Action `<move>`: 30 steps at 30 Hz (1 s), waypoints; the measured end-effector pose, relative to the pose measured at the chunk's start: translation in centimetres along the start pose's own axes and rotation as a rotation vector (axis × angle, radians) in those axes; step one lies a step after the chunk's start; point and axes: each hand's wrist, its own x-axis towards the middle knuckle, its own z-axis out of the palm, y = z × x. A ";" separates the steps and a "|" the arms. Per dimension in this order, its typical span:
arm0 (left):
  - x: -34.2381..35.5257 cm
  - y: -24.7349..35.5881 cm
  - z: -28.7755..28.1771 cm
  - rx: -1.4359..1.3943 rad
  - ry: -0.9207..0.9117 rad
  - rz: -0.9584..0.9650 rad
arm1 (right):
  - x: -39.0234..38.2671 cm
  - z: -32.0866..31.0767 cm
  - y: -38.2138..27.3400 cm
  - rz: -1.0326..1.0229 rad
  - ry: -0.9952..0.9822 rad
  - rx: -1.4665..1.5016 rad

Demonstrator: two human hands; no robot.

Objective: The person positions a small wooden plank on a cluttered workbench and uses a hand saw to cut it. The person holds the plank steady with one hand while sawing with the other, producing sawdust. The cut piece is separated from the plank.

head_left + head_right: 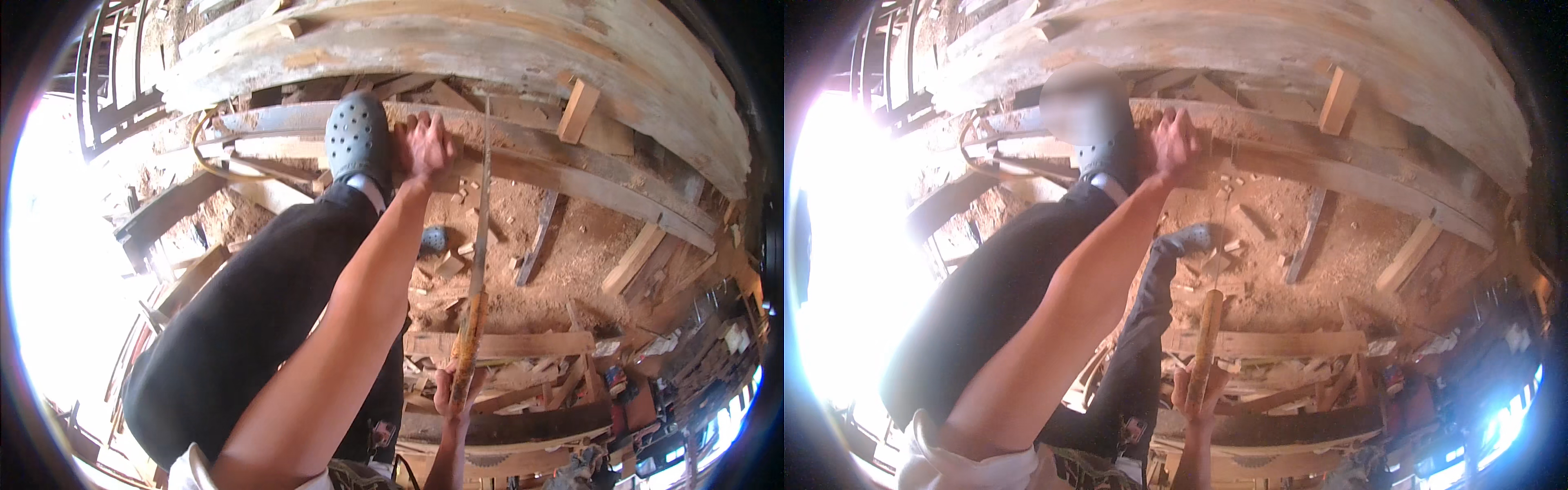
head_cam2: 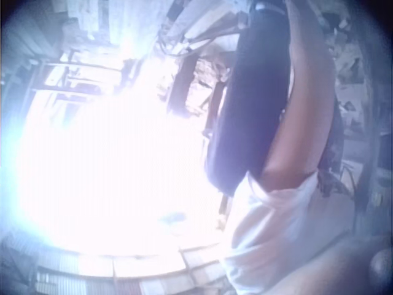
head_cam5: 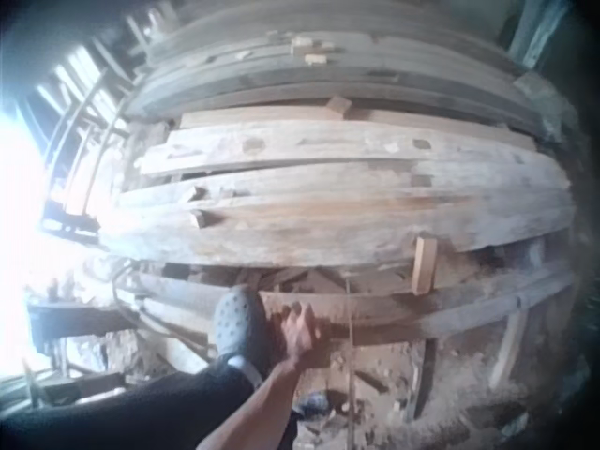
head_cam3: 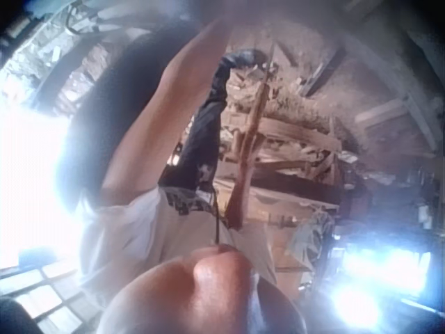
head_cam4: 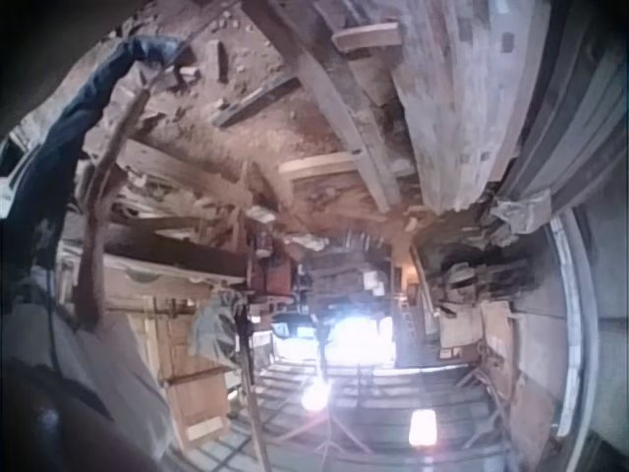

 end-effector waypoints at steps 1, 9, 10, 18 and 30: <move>-0.1 0.1 0.0 -0.003 -0.020 -0.005 | -0.9 -0.1 -0.4 0.078 0.016 0.114; -0.1 0.9 -0.8 -0.021 0.032 -0.007 | -11.5 -5.2 -4.6 0.284 0.024 0.321; -0.1 0.9 -0.9 -0.018 0.057 0.002 | -11.3 -5.4 -4.9 0.450 0.044 0.338; 0.0 0.3 -0.3 -0.124 -0.108 -0.073 | -1.1 -0.9 1.0 -0.334 -0.146 -0.828; -0.1 0.7 -0.3 -0.027 0.022 -0.025 | -7.8 -5.4 -4.0 0.139 -0.045 0.066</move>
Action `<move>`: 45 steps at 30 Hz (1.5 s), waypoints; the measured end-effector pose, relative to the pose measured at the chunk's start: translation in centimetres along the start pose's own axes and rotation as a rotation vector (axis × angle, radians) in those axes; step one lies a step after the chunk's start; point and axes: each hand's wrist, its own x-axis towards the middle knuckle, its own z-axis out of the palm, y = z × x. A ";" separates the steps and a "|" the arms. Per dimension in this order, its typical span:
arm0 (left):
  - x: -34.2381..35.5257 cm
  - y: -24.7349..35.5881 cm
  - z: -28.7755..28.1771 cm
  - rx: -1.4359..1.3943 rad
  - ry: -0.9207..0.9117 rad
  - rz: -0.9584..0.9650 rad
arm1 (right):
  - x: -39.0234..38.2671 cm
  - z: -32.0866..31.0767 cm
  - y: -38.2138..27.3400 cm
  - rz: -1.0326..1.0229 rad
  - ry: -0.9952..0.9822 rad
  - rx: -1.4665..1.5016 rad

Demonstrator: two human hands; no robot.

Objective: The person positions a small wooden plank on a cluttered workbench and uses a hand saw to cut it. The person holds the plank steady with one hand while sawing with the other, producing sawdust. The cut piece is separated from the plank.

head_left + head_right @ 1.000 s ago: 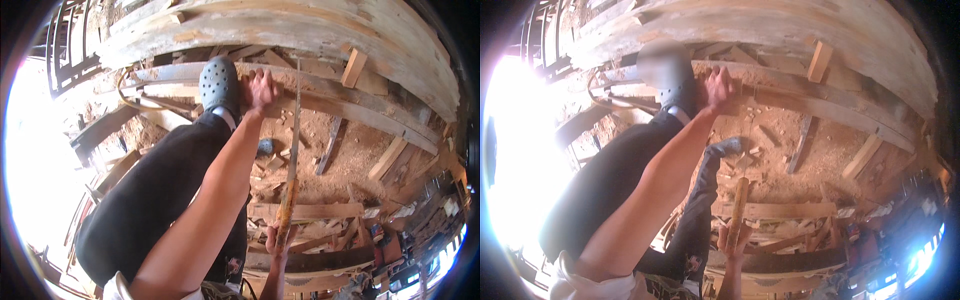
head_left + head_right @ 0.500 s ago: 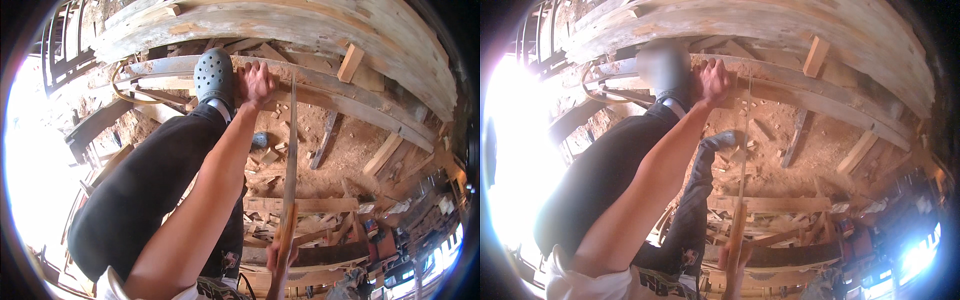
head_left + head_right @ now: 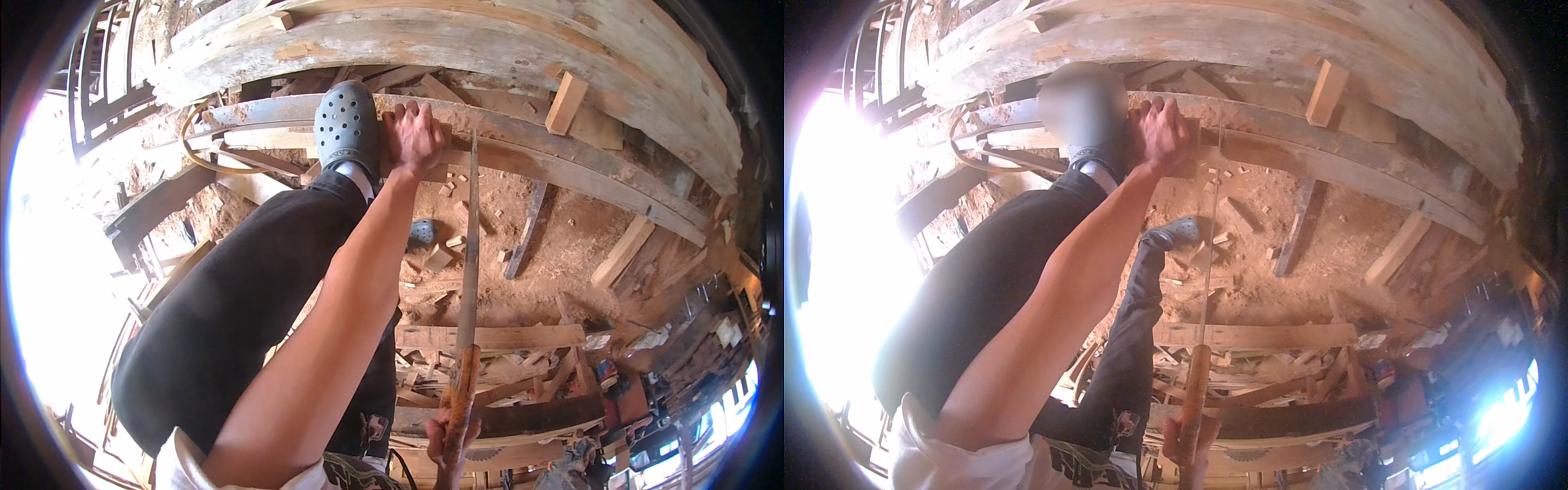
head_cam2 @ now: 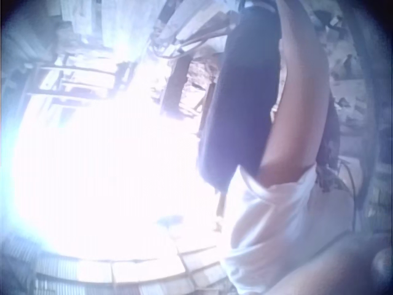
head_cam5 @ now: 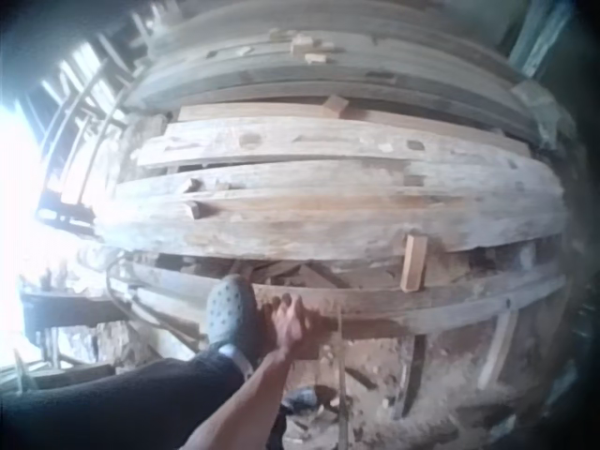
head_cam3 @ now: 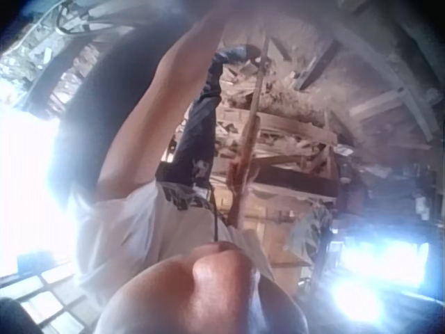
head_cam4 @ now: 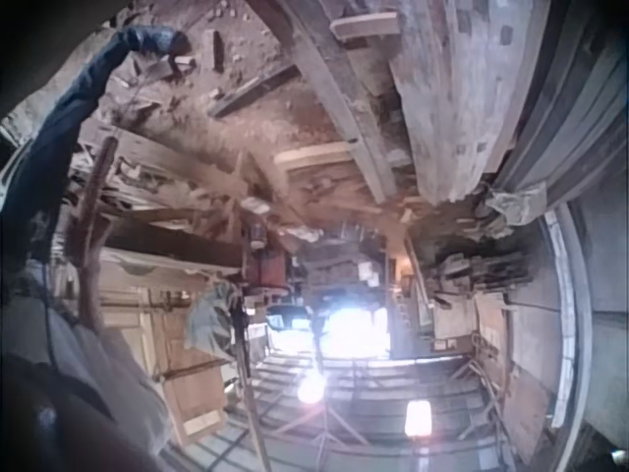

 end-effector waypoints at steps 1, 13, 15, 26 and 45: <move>0.0 0.0 0.0 -0.013 -0.023 -0.002 | 1.2 -0.6 -0.3 0.025 -0.041 0.002; 0.0 0.1 0.2 -0.001 0.011 -0.005 | 4.0 2.4 1.9 0.082 0.115 0.051; -0.2 0.0 0.2 0.008 0.019 -0.001 | 4.7 2.5 2.3 0.247 0.040 0.032; 0.2 0.0 -0.6 0.042 0.063 0.053 | 5.7 3.7 2.1 0.118 0.116 -0.213; 0.6 0.3 -0.5 0.045 0.038 0.064 | 2.3 5.4 9.1 0.443 0.051 0.457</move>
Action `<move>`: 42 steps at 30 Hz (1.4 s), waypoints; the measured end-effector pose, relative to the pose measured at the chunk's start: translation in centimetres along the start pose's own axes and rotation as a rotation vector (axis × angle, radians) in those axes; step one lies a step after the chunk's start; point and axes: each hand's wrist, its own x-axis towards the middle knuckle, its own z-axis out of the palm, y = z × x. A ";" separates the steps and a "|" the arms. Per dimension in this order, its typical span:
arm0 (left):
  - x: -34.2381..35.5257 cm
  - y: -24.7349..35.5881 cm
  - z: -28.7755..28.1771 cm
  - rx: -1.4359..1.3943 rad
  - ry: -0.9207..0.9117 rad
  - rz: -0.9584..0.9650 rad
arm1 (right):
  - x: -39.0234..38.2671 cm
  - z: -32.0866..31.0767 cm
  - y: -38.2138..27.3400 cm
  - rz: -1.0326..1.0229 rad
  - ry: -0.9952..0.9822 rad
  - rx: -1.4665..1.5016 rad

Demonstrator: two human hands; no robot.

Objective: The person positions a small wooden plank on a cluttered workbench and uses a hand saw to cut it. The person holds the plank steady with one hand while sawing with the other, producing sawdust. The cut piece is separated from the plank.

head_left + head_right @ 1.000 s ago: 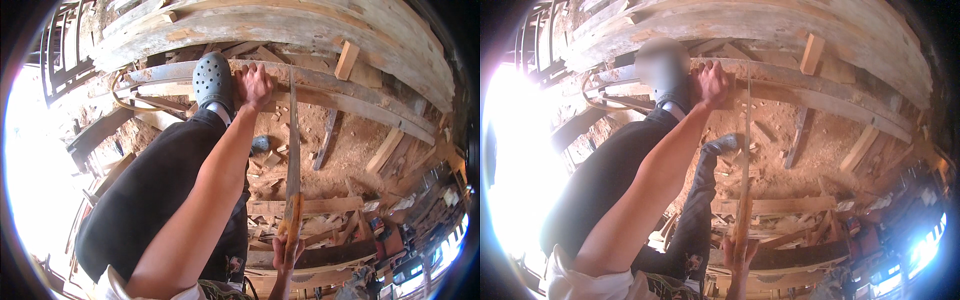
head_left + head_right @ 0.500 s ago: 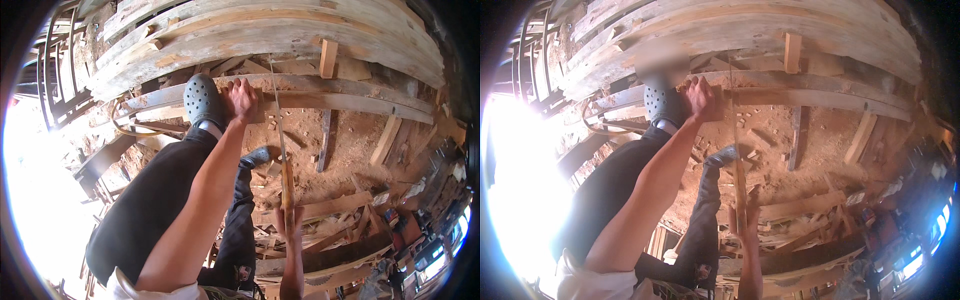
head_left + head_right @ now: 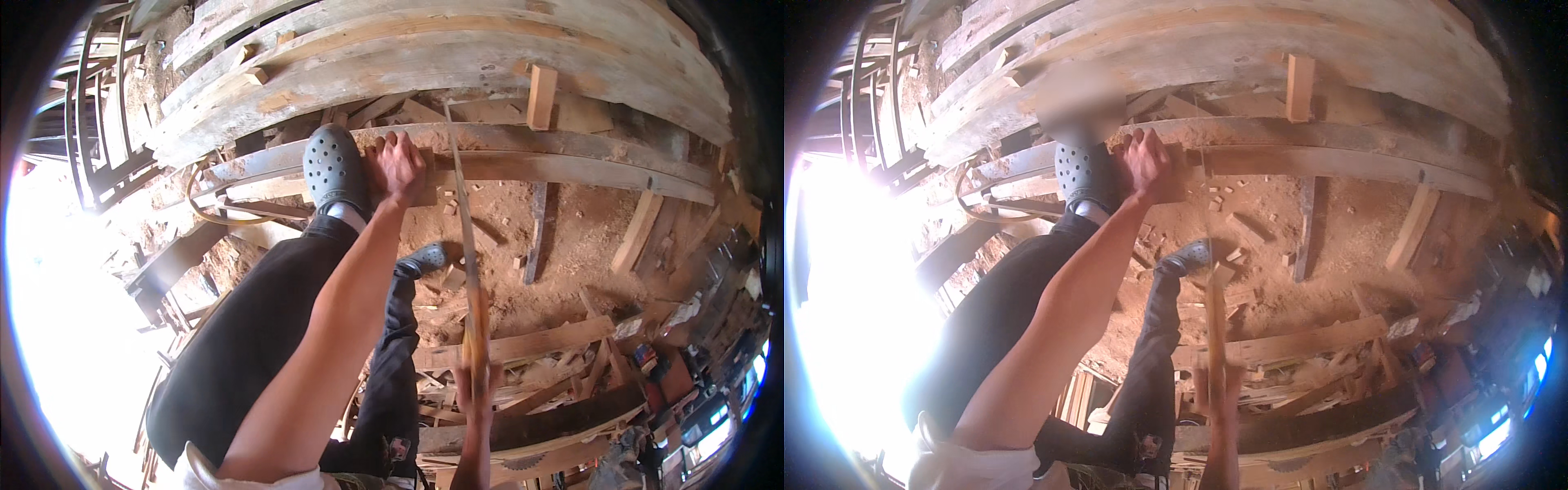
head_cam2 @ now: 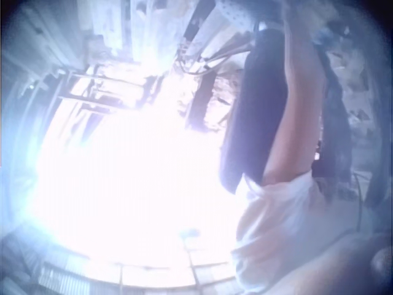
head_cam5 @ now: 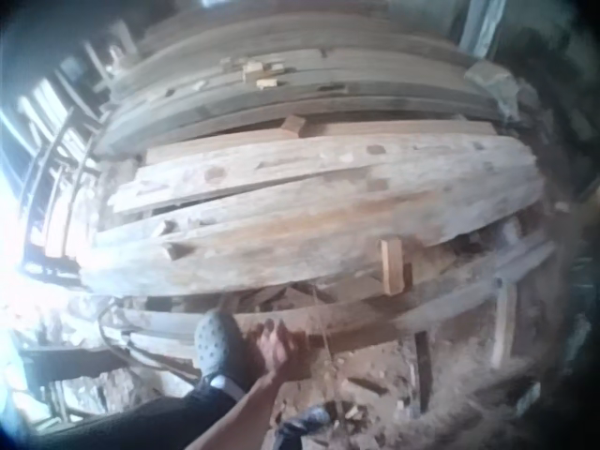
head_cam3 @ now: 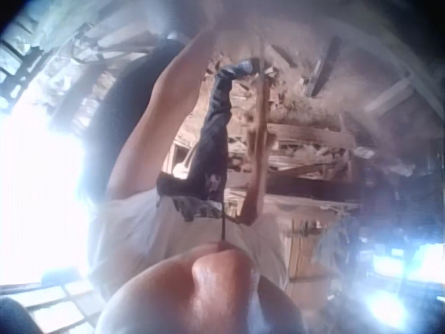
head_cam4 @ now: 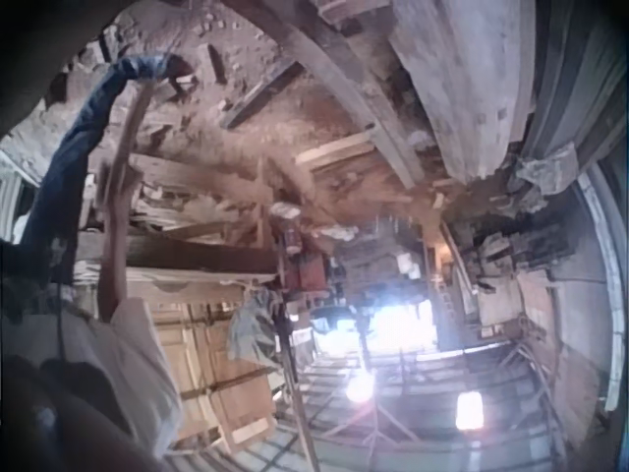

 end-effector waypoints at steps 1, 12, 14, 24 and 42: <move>-0.1 0.1 0.0 0.001 -0.011 -0.004 | 0.0 0.2 -0.3 -0.085 0.007 -0.087; -0.4 -0.1 0.1 0.000 -0.077 -0.044 | 2.2 1.5 -4.0 -0.385 0.063 -0.371; -0.5 -0.1 0.3 -0.018 -0.027 -0.033 | 1.9 1.9 -3.4 -0.383 0.031 -0.206; -0.5 -0.3 0.2 -0.008 -0.046 -0.032 | 2.5 1.5 -7.9 -0.478 -0.014 -0.571; -0.4 -0.2 0.4 -0.020 0.003 -0.014 | 0.4 1.5 -7.8 -0.658 0.105 -0.880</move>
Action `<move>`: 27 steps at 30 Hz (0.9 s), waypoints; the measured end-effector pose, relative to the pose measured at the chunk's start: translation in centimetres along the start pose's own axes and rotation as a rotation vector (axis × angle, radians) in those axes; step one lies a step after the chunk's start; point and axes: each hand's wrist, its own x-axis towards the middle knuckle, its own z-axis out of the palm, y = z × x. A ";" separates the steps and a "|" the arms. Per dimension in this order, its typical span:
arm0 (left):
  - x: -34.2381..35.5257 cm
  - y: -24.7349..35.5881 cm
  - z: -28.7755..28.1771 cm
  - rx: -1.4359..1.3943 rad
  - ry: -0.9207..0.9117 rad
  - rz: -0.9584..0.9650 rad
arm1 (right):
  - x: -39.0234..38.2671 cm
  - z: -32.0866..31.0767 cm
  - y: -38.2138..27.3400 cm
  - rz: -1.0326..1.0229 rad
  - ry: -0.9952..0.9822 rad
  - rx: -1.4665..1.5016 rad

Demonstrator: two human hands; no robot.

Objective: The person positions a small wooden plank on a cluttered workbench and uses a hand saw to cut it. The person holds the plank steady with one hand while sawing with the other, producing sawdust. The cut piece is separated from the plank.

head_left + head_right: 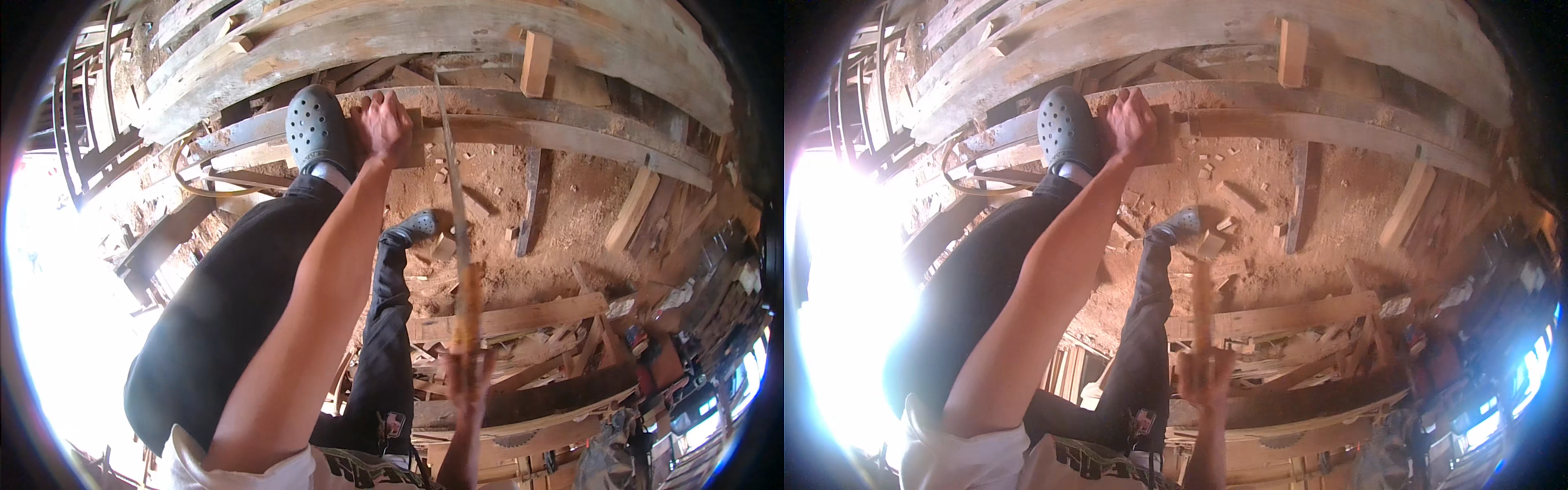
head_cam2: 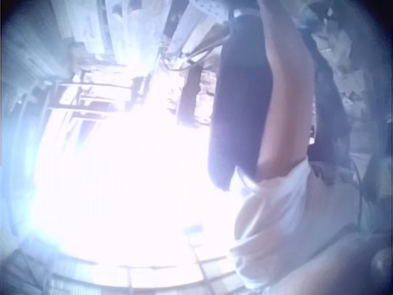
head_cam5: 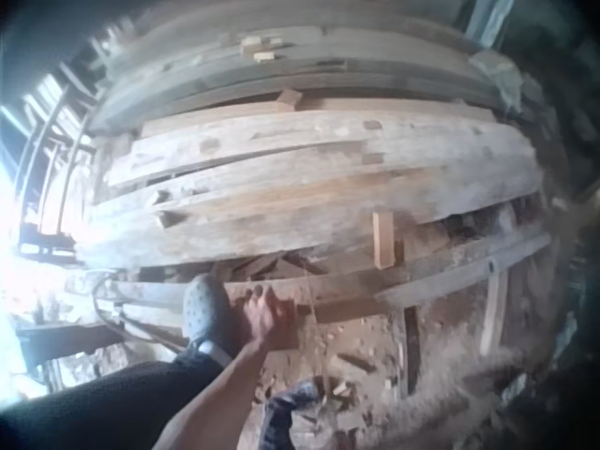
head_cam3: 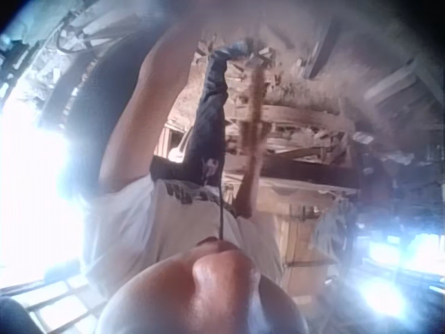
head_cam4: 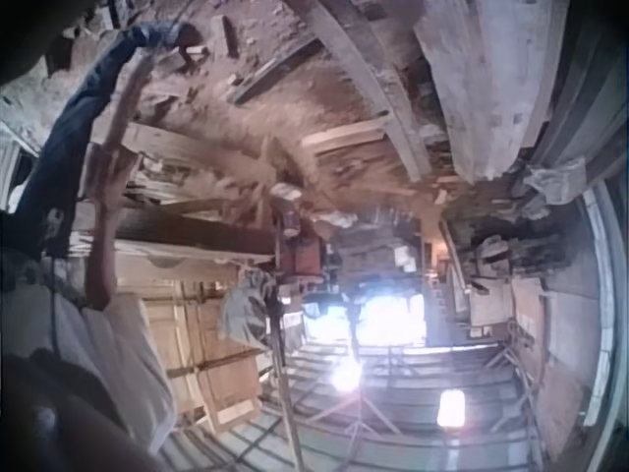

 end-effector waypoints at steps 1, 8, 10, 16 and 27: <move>0.0 0.0 0.2 0.003 0.074 0.032 | 0.5 -0.8 0.0 -0.041 -0.025 -0.117; -0.2 -0.1 0.5 0.010 0.102 0.024 | -4.4 -8.5 -4.6 0.358 -0.011 0.482; -0.1 -0.1 0.5 -0.030 -0.006 -0.015 | -4.9 -9.8 -5.0 0.481 -0.054 0.552; 0.1 -0.3 0.8 -0.050 -0.002 -0.041 | -0.2 -9.2 -3.1 0.496 -0.014 0.445; 0.1 -0.6 0.8 -0.090 -0.040 -0.054 | 1.5 -3.6 -1.2 0.412 -0.070 0.314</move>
